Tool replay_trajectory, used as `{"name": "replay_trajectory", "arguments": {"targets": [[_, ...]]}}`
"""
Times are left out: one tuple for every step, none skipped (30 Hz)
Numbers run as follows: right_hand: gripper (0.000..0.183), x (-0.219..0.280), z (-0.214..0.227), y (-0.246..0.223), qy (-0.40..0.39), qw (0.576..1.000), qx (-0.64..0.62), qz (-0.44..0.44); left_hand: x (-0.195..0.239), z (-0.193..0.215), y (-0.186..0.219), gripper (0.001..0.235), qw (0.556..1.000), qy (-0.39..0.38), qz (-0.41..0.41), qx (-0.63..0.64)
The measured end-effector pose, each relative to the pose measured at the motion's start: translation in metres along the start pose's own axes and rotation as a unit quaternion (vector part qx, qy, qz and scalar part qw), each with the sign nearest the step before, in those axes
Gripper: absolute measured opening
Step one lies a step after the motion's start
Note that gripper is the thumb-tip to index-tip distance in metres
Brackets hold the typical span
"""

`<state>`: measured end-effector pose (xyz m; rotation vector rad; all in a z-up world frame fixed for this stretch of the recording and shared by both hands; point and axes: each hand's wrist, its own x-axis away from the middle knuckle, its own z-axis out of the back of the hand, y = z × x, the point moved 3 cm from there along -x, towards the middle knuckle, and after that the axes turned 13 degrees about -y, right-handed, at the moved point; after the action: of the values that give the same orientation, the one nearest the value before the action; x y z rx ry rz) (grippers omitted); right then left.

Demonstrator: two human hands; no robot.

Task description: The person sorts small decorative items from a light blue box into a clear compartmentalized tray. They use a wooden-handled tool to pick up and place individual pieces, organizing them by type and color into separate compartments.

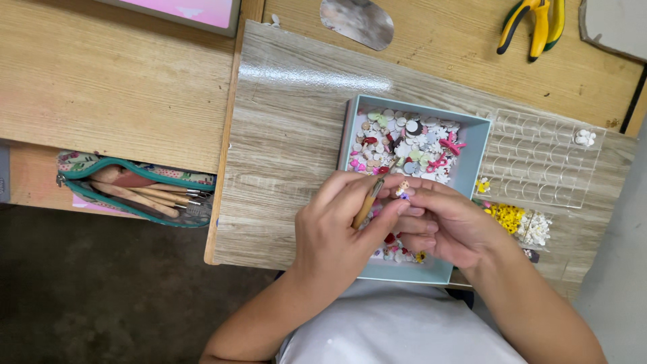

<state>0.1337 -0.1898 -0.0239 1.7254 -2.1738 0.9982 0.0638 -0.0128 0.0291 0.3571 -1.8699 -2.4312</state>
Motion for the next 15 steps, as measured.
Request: {"name": "replay_trajectory", "arguments": {"targets": [[0.022,0.0,-0.005,0.0,0.0,1.0,-0.001,0.0,0.0,0.0,0.001,0.023,1.0,-0.001,0.0,0.0],[0.021,0.0,-0.009,0.0,0.012,1.0,0.009,0.01,-0.001,0.0,0.002,0.023,1.0,-0.004,0.001,-0.001],[0.021,0.0,-0.013,-0.001,0.023,0.999,0.018,0.019,-0.001,0.0,0.002,0.023,1.0,-0.007,0.002,-0.002],[0.021,0.001,-0.008,0.001,0.023,0.999,0.018,0.019,0.001,-0.002,0.001,0.023,1.0,-0.007,0.002,-0.002],[0.024,0.002,-0.004,0.002,0.024,0.999,0.026,0.024,0.003,-0.004,-0.001,0.023,1.0,-0.011,0.004,0.003],[0.027,0.003,0.001,0.003,0.024,0.999,0.035,0.027,0.005,-0.006,-0.003,0.022,1.0,-0.015,0.006,0.007],[0.027,0.005,0.003,0.004,0.023,0.999,0.034,0.027,0.007,-0.006,-0.004,0.022,1.0,-0.015,0.006,0.007],[0.028,0.006,0.005,0.005,0.019,0.999,0.04,0.031,0.008,-0.006,-0.004,0.02,1.0,-0.022,0.006,0.009],[0.029,0.007,0.007,0.005,0.014,0.998,0.045,0.034,0.008,-0.007,-0.004,0.018,0.999,-0.029,0.005,0.012],[0.029,0.008,0.008,0.006,0.014,0.998,0.045,0.034,0.009,-0.007,-0.004,0.018,0.999,-0.03,0.005,0.011],[0.028,0.009,0.009,0.007,0.015,0.999,0.037,0.035,0.01,-0.008,-0.004,0.017,1.0,-0.027,0.004,0.01],[0.028,0.01,0.009,0.008,0.015,0.999,0.03,0.035,0.01,-0.009,-0.003,0.016,1.0,-0.025,0.002,0.008],[0.028,0.01,0.009,0.01,0.015,0.999,0.03,0.035,0.011,-0.009,-0.003,0.016,1.0,-0.025,0.002,0.007],[0.026,0.011,0.01,0.011,0.019,0.999,0.031,0.037,0.012,-0.009,-0.003,0.015,1.0,-0.025,0.001,0.008],[0.025,0.012,0.01,0.012,0.022,0.998,0.033,0.039,0.012,-0.009,-0.003,0.015,1.0,-0.024,-0.001,0.009]]}}
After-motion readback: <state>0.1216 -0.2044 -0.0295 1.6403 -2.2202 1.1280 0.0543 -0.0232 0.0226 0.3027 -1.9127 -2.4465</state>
